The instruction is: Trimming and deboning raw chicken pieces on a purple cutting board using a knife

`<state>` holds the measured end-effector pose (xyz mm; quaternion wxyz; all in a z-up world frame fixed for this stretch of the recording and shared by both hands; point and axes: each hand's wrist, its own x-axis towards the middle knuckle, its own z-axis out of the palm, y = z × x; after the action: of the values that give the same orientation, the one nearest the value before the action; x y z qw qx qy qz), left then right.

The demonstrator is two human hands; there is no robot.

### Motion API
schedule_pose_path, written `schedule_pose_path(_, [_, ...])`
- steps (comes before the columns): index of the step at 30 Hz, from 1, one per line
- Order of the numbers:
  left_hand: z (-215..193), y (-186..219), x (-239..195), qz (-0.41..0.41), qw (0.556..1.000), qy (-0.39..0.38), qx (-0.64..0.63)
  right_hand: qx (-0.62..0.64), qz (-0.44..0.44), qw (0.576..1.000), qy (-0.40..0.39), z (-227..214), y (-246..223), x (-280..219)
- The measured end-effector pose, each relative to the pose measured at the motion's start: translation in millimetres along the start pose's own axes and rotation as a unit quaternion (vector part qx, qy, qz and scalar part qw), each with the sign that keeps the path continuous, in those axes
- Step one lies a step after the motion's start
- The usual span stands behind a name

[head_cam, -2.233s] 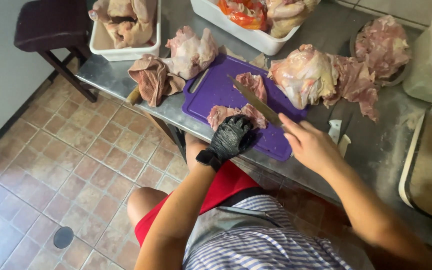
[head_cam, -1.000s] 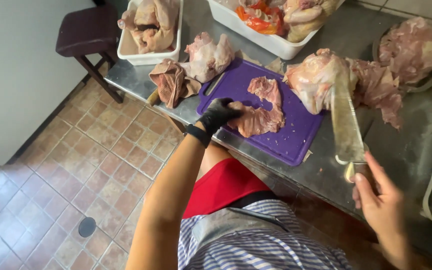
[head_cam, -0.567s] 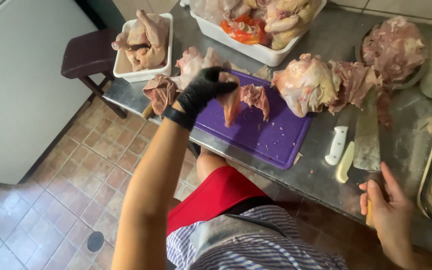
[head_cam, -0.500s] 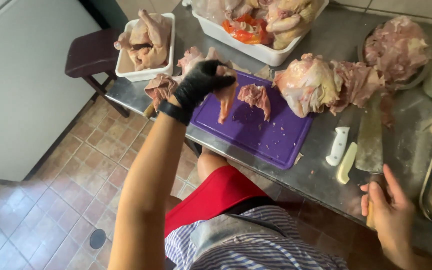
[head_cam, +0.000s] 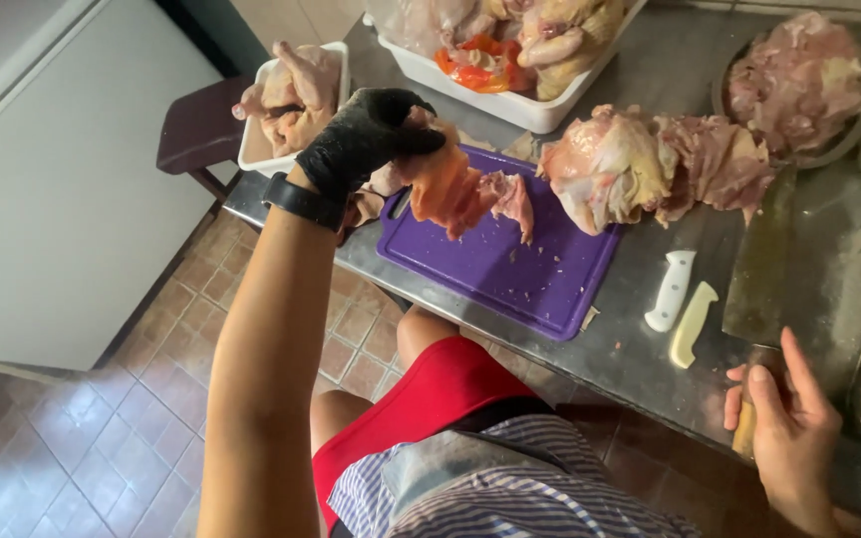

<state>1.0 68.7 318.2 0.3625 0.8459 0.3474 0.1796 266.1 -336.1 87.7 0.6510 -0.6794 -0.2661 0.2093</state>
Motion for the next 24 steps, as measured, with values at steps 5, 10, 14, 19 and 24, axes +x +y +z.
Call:
schedule_pose_path(5, [23, 2, 17, 0.008, 0.999, -0.040, 0.027, 0.032, -0.033, 0.999, -0.011, -6, 23, 2])
schedule_pose_path(10, [68, 1, 37, 0.042, 0.996, -0.085, -0.006, 0.061, 0.012, 0.998, 0.019, -2, 24, 4])
schedule_pose_path(14, [95, 45, 42, 0.092, 0.989, -0.083, -0.087, 0.085, 0.022, 0.996, 0.035, -1, 27, 7])
schedule_pose_path(19, [155, 89, 107, 0.105, 0.990, -0.093, -0.015, 0.081, 0.004, 0.995, 0.055, -4, 27, 7])
schedule_pose_path(24, [210, 133, 168, 0.036, 0.975, -0.195, -0.096, 0.107, -0.033, 0.992, 0.062, -9, 43, 13])
